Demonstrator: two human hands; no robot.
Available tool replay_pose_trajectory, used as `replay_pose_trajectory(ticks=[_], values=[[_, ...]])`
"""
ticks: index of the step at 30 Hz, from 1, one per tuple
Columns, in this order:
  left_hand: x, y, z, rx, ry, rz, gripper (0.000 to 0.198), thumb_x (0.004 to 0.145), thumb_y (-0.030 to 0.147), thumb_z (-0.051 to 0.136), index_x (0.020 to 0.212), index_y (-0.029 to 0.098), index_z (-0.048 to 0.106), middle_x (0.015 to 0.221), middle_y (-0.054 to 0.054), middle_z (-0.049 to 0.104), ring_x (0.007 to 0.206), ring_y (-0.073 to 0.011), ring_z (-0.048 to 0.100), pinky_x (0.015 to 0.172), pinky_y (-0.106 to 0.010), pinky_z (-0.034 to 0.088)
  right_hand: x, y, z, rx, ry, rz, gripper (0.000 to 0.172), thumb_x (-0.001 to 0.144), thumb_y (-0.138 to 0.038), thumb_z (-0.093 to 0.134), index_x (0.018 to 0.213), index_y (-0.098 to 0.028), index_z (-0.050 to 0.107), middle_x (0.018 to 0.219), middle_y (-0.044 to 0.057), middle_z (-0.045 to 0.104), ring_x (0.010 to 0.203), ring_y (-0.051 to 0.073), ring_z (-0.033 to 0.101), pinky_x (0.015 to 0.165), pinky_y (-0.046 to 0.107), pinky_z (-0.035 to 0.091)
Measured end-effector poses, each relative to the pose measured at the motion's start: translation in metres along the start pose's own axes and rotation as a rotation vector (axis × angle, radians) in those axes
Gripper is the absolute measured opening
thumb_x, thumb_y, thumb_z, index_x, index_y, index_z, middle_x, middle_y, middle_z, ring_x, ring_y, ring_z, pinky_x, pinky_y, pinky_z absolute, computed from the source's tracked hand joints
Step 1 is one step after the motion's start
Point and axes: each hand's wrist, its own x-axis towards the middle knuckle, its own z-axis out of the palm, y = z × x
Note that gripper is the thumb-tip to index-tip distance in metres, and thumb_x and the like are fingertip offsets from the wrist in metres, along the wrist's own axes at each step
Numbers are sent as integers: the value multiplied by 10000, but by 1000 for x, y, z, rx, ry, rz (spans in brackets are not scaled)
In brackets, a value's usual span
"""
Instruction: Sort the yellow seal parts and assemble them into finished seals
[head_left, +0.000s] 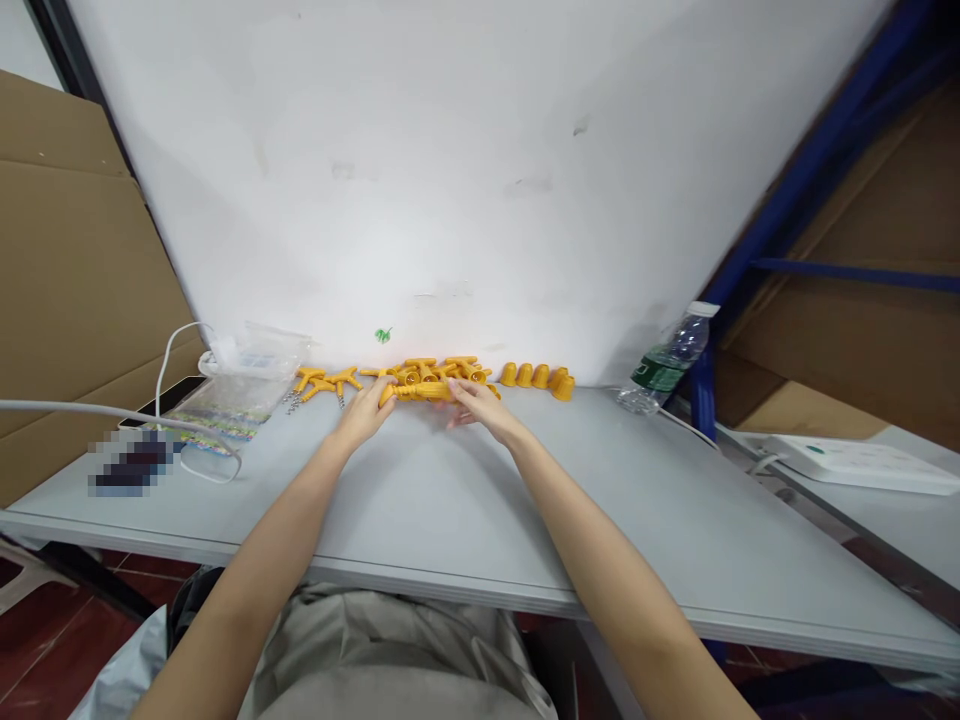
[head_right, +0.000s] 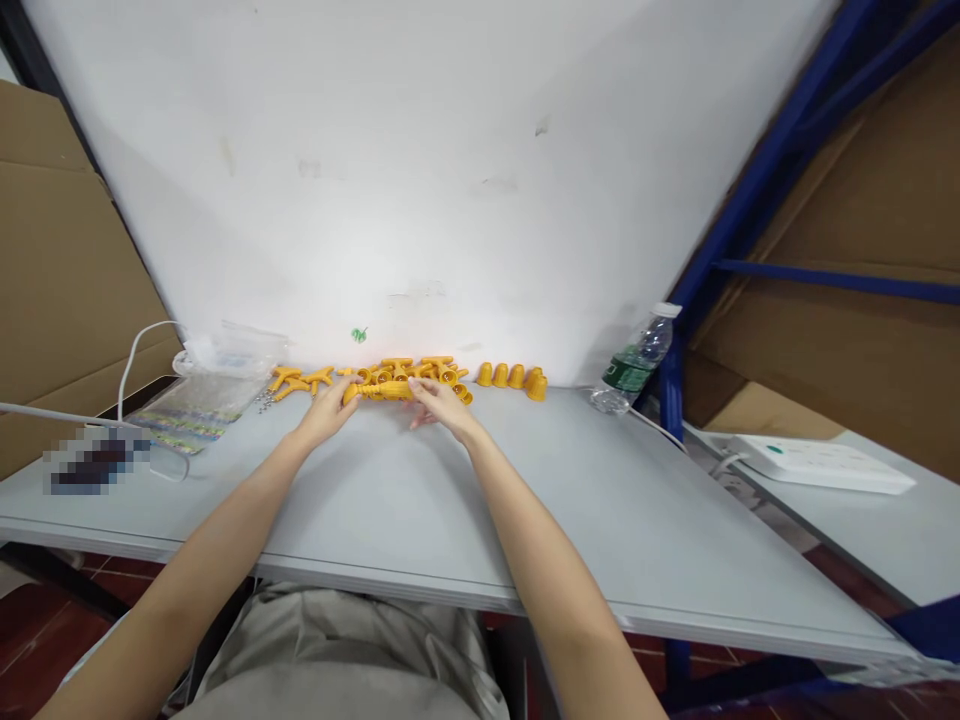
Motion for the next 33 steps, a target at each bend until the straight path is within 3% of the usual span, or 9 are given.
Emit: replay_pose_trajectory(ticks=[3, 7, 10, 14, 16, 18, 21, 24, 33], values=[[0, -1, -1, 21, -21, -15, 323, 913, 270, 464, 1213, 204, 561, 996, -43, 689, 858, -200, 637, 804, -312, 479, -2, 0, -5, 39, -40, -73, 619, 595, -537, 842, 1083, -234, 611, 816, -7, 720, 590, 150, 682, 647, 326, 599], [-1, 2, -3, 33, -21, 26, 319, 908, 256, 468, 1208, 211, 566, 1116, -60, 678, 950, -209, 637, 837, -314, 478, -2, 0, -2, -2, -52, -73, 540, 633, -675, 746, 818, -202, 560, 581, -38, 637, 449, 120, 594, 610, 314, 576], [-2, 4, -2, 24, 4, 78, 322, 912, 253, 456, 1213, 217, 562, 1164, -63, 666, 1013, -212, 626, 867, -317, 477, 0, 1, 4, -24, 13, -52, 594, 673, -791, 622, 625, -221, 460, 408, -56, 493, 329, 94, 449, 520, 307, 553], [-2, 5, 0, 5, 5, 68, 322, 904, 254, 468, 1210, 212, 559, 1104, -59, 678, 964, -214, 630, 857, -329, 483, 2, 0, 8, -97, 108, 32, 629, 747, -822, 496, 565, -220, 488, 345, -41, 408, 289, 102, 375, 358, 283, 438], [-1, 5, 1, 2, -5, 28, 312, 901, 262, 476, 1197, 209, 561, 1016, -48, 685, 870, -205, 632, 823, -328, 487, 2, -1, 6, -111, 105, 56, 614, 786, -783, 496, 648, -190, 577, 435, 3, 533, 313, 112, 431, 350, 277, 425], [0, 5, 1, -7, -5, -5, 305, 899, 263, 481, 1189, 206, 558, 964, -37, 680, 809, -193, 626, 799, -319, 485, 1, -1, 1, -85, 64, 21, 524, 784, -677, 615, 913, -171, 667, 680, 45, 680, 397, 121, 538, 405, 279, 482], [0, 4, 0, -38, 5, -12, 304, 901, 266, 488, 1192, 204, 547, 1002, -38, 675, 828, -183, 630, 812, -308, 480, 1, 1, -7, -19, -23, -105, 678, 700, -465, 789, 1304, -248, 568, 1006, 50, 690, 611, 140, 665, 595, 314, 586], [1, 2, 0, -71, -7, -5, 311, 914, 324, 497, 1203, 216, 539, 1059, -39, 672, 862, -182, 629, 837, -312, 480, 4, 6, -10, 5, -55, -179, 673, 698, -422, 790, 1316, -259, 578, 1016, 42, 676, 691, 155, 683, 701, 354, 600], [1, 4, -2, -92, 0, -21, 294, 927, 392, 500, 1171, 237, 554, 1169, -39, 659, 975, -199, 623, 896, -325, 472, 8, 12, -9, 40, -30, -210, 598, 690, -449, 799, 1230, -243, 644, 922, 30, 691, 682, 166, 675, 787, 404, 594]])
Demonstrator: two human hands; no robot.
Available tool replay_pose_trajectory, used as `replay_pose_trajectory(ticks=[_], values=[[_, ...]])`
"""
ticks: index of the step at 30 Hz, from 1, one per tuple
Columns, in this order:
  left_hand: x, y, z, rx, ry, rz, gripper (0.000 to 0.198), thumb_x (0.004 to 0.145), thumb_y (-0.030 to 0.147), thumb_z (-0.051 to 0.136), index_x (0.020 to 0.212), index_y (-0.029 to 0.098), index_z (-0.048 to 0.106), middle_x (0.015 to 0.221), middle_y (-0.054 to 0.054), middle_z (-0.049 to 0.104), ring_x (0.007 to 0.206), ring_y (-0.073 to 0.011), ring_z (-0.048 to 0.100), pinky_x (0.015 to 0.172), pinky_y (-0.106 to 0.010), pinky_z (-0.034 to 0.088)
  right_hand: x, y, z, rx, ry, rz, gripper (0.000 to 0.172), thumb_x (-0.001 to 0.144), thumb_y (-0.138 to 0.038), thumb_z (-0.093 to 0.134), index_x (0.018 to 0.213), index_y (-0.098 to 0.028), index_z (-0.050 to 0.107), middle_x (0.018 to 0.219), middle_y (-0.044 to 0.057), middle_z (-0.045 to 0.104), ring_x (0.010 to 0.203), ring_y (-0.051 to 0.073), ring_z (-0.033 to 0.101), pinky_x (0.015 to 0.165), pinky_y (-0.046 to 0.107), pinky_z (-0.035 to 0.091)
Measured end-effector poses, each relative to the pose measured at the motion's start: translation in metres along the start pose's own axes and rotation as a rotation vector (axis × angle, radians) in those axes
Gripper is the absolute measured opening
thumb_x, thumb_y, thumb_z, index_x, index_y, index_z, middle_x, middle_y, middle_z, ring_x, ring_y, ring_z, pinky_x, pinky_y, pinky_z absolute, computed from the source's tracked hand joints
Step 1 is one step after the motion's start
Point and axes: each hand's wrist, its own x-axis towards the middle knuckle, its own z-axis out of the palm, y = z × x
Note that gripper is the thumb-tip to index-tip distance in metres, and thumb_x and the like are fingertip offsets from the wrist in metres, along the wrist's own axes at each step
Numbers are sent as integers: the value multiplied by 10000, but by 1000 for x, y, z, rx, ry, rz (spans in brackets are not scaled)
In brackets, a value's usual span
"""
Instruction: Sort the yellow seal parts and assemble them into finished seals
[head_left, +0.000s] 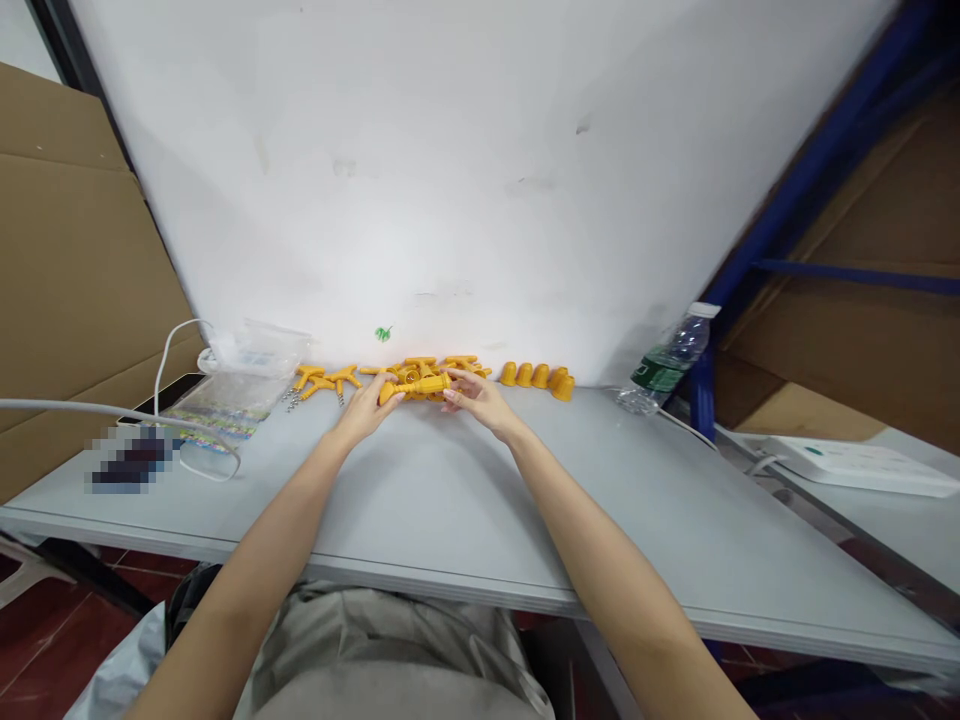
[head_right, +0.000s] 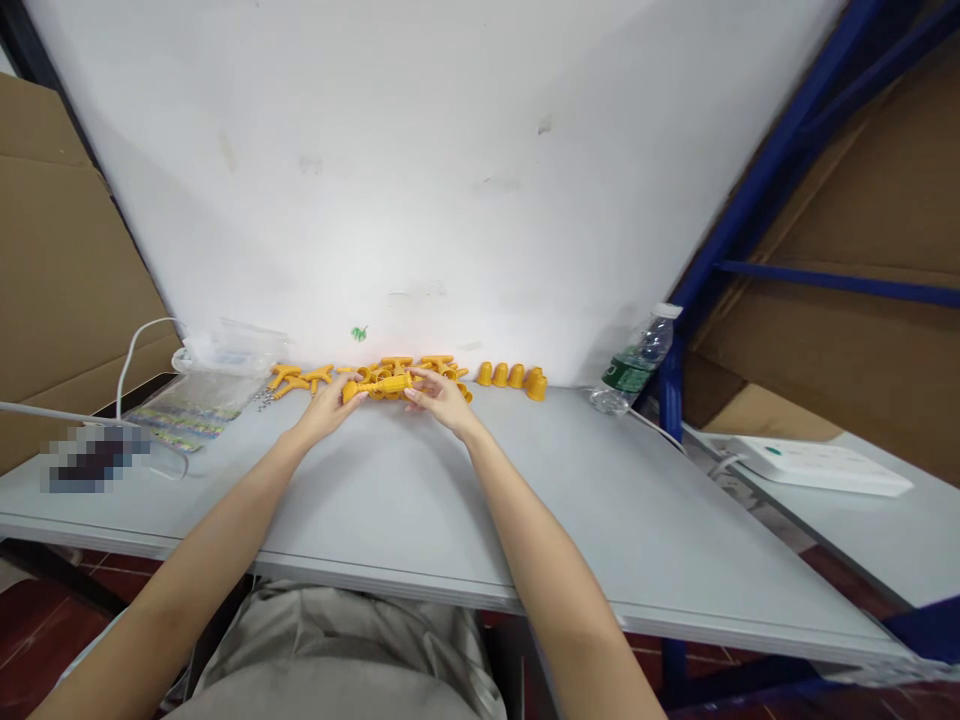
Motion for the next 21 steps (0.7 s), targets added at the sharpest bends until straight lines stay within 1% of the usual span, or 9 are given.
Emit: replay_pose_trajectory(ticks=[7, 12, 16, 21], values=[[-1, 1, 0, 9, 21, -5, 278, 920, 394, 515, 1146, 240, 565, 1160, -35, 667, 961, -196, 637, 880, -313, 478, 2, 5, 1, 1, 45, 11, 631, 641, -510, 824, 1180, -218, 671, 855, 40, 721, 651, 191, 682, 789, 430, 594], [-1, 1, 0, 27, 27, 17, 272, 925, 401, 504, 1141, 246, 562, 1154, -28, 668, 1021, -202, 628, 900, -311, 471, 2, 5, 3, -17, 70, 45, 683, 623, -557, 821, 1166, -177, 657, 804, 53, 742, 613, 201, 689, 779, 426, 589], [-2, 3, 0, 34, 23, 13, 269, 927, 387, 504, 1149, 246, 558, 1154, -26, 668, 1025, -200, 627, 914, -317, 469, 1, 1, 5, -35, 101, 68, 644, 620, -565, 819, 1105, -175, 655, 738, 37, 742, 573, 200, 686, 764, 412, 585], [-2, 5, -2, 37, 20, 3, 283, 920, 384, 517, 1161, 243, 561, 1141, -34, 671, 995, -210, 632, 903, -333, 476, -1, -4, 7, -35, 110, 81, 620, 596, -610, 813, 1008, -176, 648, 679, 30, 723, 535, 205, 671, 681, 397, 588]])
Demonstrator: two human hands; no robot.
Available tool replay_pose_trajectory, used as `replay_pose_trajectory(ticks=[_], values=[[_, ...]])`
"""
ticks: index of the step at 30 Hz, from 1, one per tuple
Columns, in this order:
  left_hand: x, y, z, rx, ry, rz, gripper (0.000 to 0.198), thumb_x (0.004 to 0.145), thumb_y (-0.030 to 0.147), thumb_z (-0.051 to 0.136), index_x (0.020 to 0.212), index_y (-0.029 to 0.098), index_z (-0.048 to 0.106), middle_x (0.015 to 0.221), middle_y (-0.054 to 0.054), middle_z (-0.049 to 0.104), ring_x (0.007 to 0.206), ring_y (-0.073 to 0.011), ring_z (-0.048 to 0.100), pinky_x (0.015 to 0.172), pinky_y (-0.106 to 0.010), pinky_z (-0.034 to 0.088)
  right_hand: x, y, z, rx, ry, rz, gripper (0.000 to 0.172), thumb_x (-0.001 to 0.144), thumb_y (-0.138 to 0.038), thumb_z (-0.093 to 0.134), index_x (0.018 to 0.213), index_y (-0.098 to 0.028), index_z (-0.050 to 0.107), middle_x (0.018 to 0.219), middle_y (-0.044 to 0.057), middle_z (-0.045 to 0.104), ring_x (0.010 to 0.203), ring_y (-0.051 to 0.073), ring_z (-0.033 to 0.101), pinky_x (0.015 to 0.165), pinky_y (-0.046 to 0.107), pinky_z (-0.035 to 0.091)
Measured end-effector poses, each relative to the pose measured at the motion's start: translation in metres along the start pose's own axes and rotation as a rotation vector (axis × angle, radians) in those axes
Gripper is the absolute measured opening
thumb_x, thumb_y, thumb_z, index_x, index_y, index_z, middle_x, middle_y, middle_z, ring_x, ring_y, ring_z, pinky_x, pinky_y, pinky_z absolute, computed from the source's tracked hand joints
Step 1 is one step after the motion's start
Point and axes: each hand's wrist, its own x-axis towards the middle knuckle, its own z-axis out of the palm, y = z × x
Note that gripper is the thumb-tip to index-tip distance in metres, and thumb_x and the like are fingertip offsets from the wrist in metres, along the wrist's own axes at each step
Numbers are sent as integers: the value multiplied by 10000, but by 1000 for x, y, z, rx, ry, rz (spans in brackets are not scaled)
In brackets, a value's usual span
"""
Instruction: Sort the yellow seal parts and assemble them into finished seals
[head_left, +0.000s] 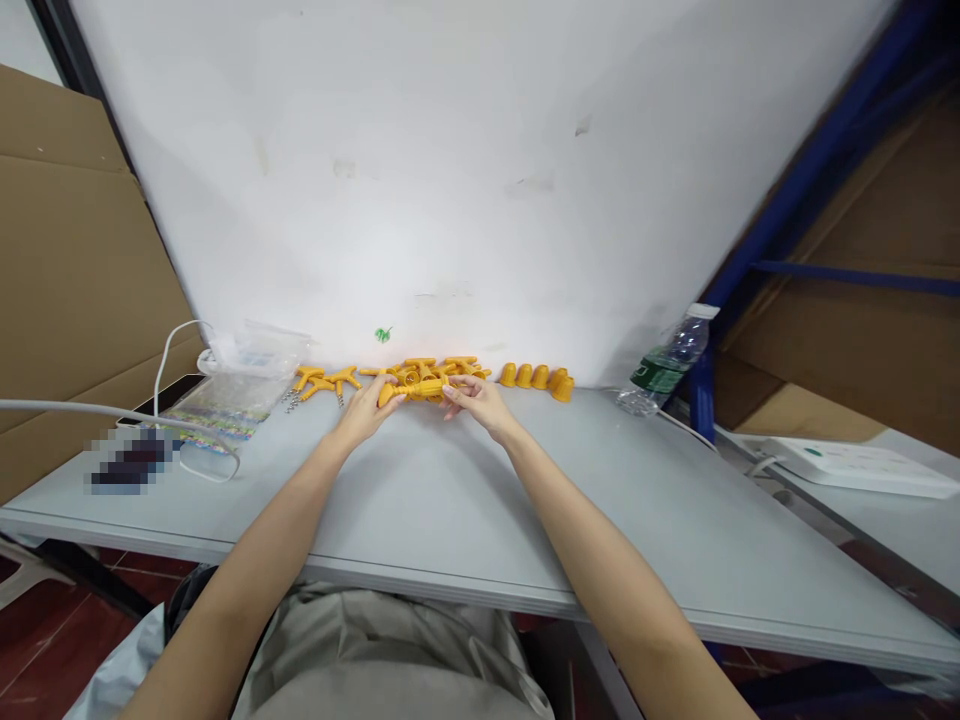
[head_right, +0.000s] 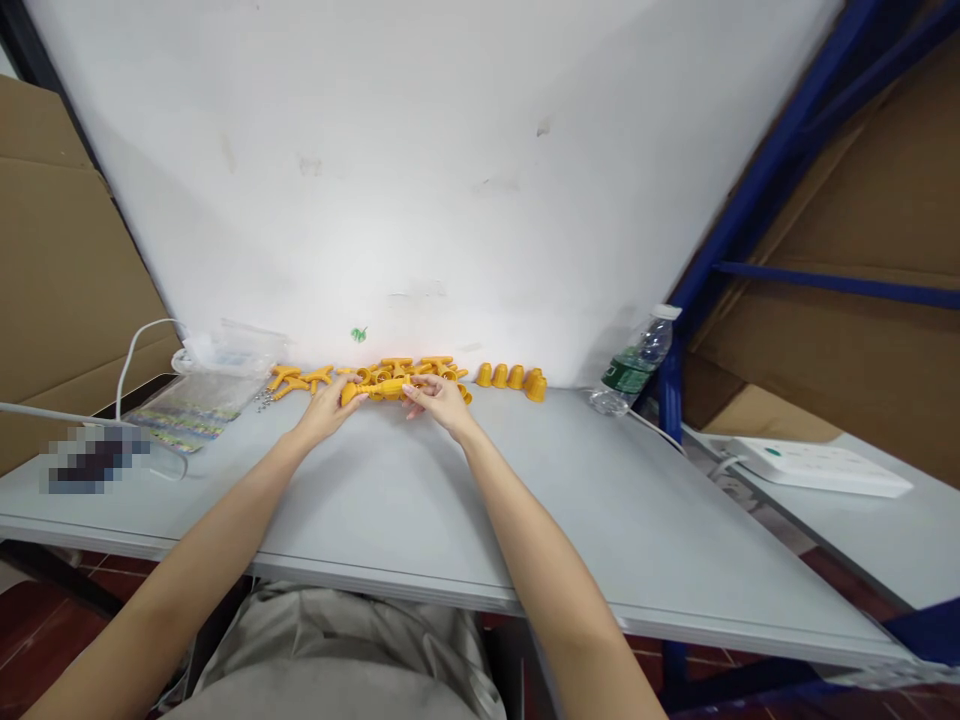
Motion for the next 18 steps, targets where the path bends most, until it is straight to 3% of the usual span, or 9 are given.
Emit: replay_pose_trajectory(ticks=[6, 10, 13, 18], values=[[0, 0, 1, -9, -5, -1, 313, 921, 403, 514, 1185, 241, 556, 1162, -48, 657, 1030, -217, 619, 911, -340, 477, -1, 0, 6, 67, -10, 32, 596, 589, -629, 806, 945, -192, 609, 695, 34, 714, 531, 190, 654, 650, 380, 586], [0, -2, 4, -35, 18, -16, 556, 915, 462, 518, 1403, 230, 386, 1356, -119, 549, 1079, -234, 608, 927, -374, 479, 1, 2, 11, 193, 10, 20, 580, 604, -582, 813, 985, -230, 554, 787, 21, 714, 656, 195, 698, 765, 385, 581], [-1, -4, 6, -30, 38, 2, 646, 933, 480, 477, 1486, 232, 255, 1441, -155, 458, 1110, -235, 597, 961, -403, 468, 7, 4, 6, 207, 139, -97, 590, 623, -557, 802, 1031, -252, 505, 890, 19, 706, 782, 203, 719, 868, 398, 553], [-2, -6, 10, 40, 19, 38, 526, 960, 410, 428, 1447, 234, 336, 1421, -135, 493, 1243, -256, 531, 1053, -459, 412, 25, 12, -12, -59, 382, -306, 519, 714, -508, 719, 1100, -261, 478, 1153, 86, 661, 1014, 233, 666, 919, 421, 521]])
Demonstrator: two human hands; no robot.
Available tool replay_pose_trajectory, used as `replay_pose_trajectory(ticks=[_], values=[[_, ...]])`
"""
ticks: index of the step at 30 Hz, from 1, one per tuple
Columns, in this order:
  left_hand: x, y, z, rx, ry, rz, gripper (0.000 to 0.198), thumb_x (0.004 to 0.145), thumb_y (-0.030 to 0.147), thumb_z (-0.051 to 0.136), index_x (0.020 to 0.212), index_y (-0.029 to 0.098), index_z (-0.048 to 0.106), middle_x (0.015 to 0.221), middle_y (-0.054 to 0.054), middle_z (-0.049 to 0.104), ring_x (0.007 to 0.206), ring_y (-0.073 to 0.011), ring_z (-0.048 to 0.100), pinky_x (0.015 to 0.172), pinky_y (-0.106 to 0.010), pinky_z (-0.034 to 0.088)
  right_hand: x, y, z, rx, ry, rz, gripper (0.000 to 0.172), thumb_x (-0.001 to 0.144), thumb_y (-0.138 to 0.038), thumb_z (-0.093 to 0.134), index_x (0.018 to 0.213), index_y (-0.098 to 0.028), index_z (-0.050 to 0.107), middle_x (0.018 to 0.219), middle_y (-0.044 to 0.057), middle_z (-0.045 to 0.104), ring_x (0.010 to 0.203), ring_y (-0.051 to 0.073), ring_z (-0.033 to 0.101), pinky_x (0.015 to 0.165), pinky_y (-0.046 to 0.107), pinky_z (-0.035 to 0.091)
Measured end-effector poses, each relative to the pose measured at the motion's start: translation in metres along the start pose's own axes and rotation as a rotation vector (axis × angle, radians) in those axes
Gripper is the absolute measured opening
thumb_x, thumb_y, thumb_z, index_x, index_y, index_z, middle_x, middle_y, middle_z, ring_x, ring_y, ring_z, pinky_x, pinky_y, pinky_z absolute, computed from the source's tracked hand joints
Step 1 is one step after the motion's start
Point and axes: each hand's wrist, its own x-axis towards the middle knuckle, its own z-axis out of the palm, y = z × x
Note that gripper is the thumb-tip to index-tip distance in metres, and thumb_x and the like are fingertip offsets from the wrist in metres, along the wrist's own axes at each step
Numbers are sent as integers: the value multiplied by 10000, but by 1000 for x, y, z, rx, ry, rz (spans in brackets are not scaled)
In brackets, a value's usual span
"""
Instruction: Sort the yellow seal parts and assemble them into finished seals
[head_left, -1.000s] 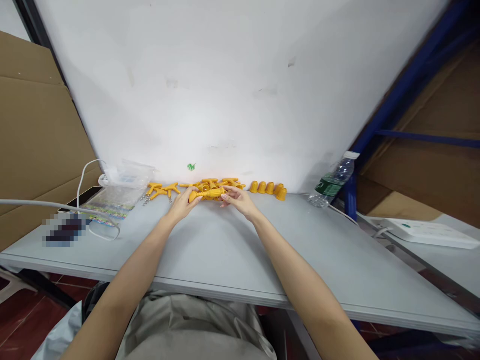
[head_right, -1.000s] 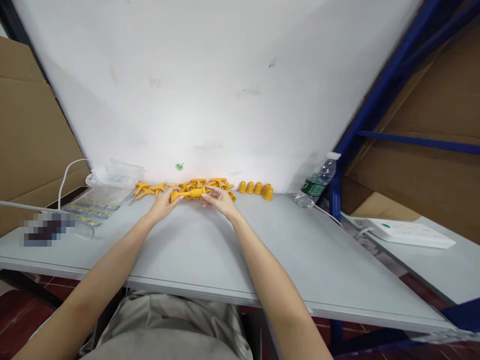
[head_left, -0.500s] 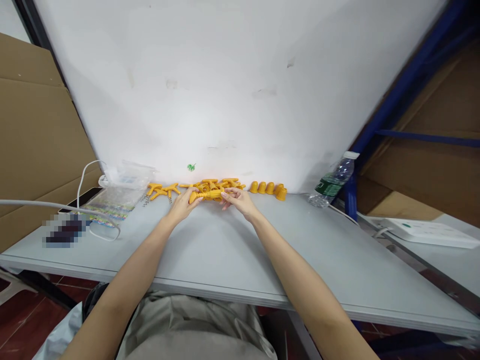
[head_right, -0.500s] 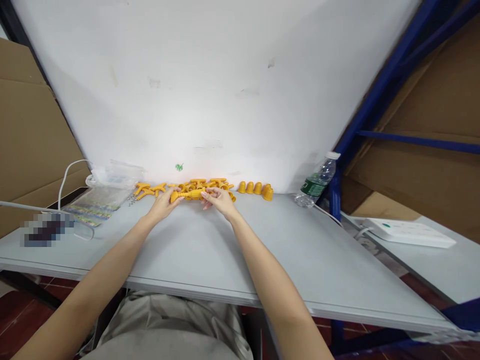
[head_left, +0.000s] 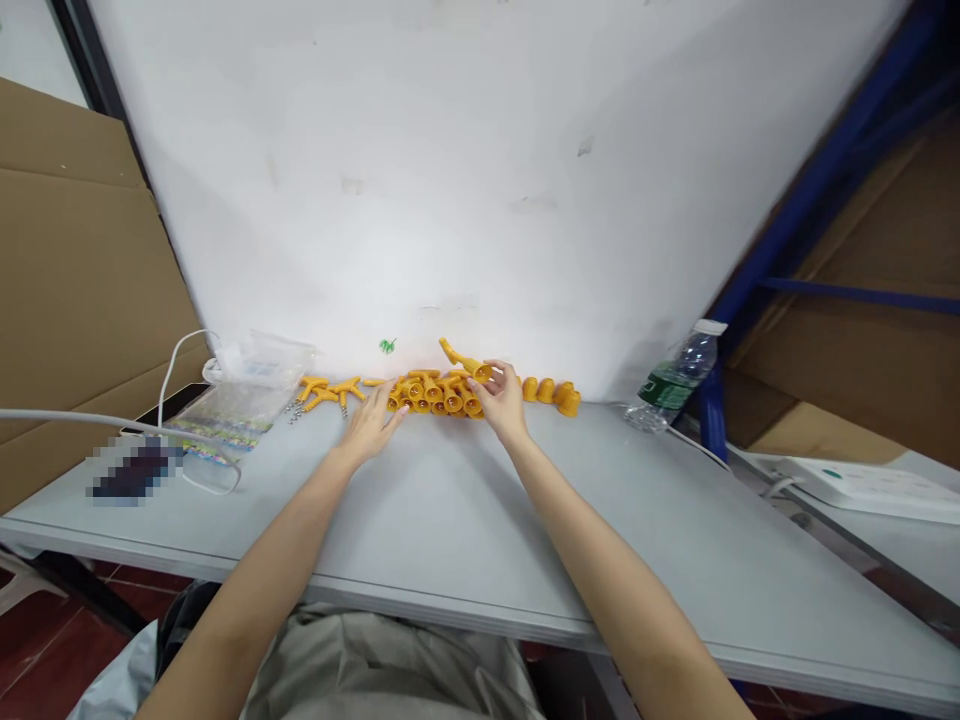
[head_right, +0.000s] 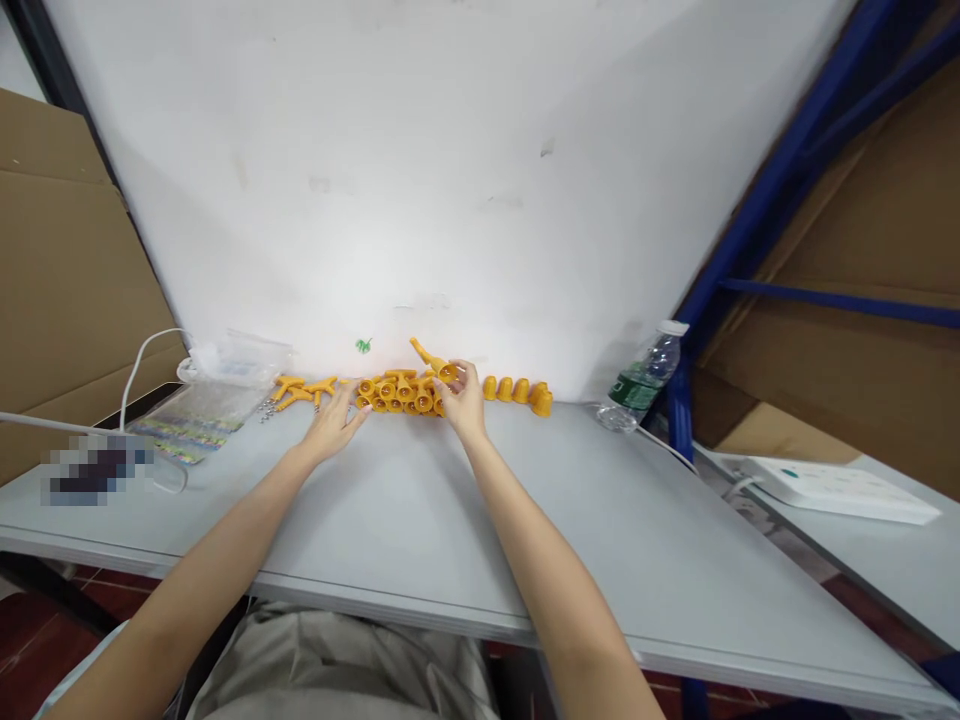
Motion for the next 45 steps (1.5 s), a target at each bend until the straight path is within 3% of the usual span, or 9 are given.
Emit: replay_pose_trajectory(ticks=[5, 9, 20, 23, 26, 30, 33, 39, 45], values=[[-1, -2, 7, 32, -44, 39, 454, 955, 381, 436, 1377, 213, 424, 1364, -135, 547, 1223, -259, 552, 1044, -471, 433, 8, 21, 4, -390, -97, -170, 314, 822, -282, 544, 1132, -237, 530, 1198, 93, 649, 1106, 275, 604, 994, 515, 458], [-1, -1, 7, 33, -66, 48, 421, 958, 355, 423, 1347, 197, 440, 1334, -140, 566, 1203, -263, 563, 1024, -468, 455, 7, 30, 15, -593, -233, -214, 410, 823, -130, 440, 1208, -236, 534, 1272, 96, 611, 1214, 285, 542, 1045, 519, 420], [-2, -1, 9, 1, -85, 53, 399, 953, 361, 431, 1313, 194, 478, 1316, -147, 569, 1089, -249, 627, 948, -448, 514, 19, 27, 25, -595, -409, -143, 415, 743, -111, 620, 1142, -224, 639, 1318, 123, 617, 1321, 361, 482, 1162, 615, 211], [-2, -4, 10, 7, -95, 59, 394, 955, 359, 429, 1308, 195, 491, 1298, -137, 582, 1081, -234, 621, 950, -428, 513, 23, 23, 10, -547, -350, -183, 378, 819, -229, 583, 1189, -299, 622, 1367, 60, 584, 1378, 310, 426, 1172, 612, 201], [-2, -6, 12, 17, -97, 70, 359, 952, 343, 428, 1261, 192, 533, 1243, -124, 609, 1068, -231, 619, 956, -427, 508, 27, 22, -18, -656, -138, -189, 420, 860, -242, 473, 1264, -298, 578, 1431, 66, 523, 1408, 266, 383, 1190, 561, 183], [-2, -7, 13, 29, -109, 85, 288, 936, 304, 443, 1143, 189, 608, 1139, -106, 644, 1027, -229, 627, 942, -414, 511, 29, 34, -65, -917, 232, 26, 460, 844, -203, 430, 1275, -125, 571, 1482, 217, 414, 1426, 321, 313, 1162, 587, 164], [-2, -6, 13, 27, -131, 88, 265, 931, 290, 444, 1092, 191, 630, 1104, -94, 654, 986, -215, 630, 927, -397, 514, 23, 53, -97, -1039, 350, 280, 477, 857, -240, 451, 1315, -166, 562, 1527, 225, 331, 1454, 389, 200, 1081, 708, 174], [-2, -5, 11, 44, -165, 76, 250, 929, 290, 445, 1047, 187, 640, 1068, -96, 656, 962, -218, 632, 898, -395, 517, 19, 76, -132, -1060, 142, 610, 535, 921, -451, 404, 1408, -262, 521, 1586, 177, 262, 1484, 406, 61, 1035, 793, 44], [-3, -6, 11, 55, -170, 90, 244, 927, 280, 441, 1005, 189, 653, 1028, -88, 663, 954, -216, 634, 881, -375, 519, 20, 72, -129, -1052, 87, 638, 549, 951, -432, 343, 1436, -219, 487, 1580, 172, 280, 1495, 362, 58, 1091, 737, 25]])
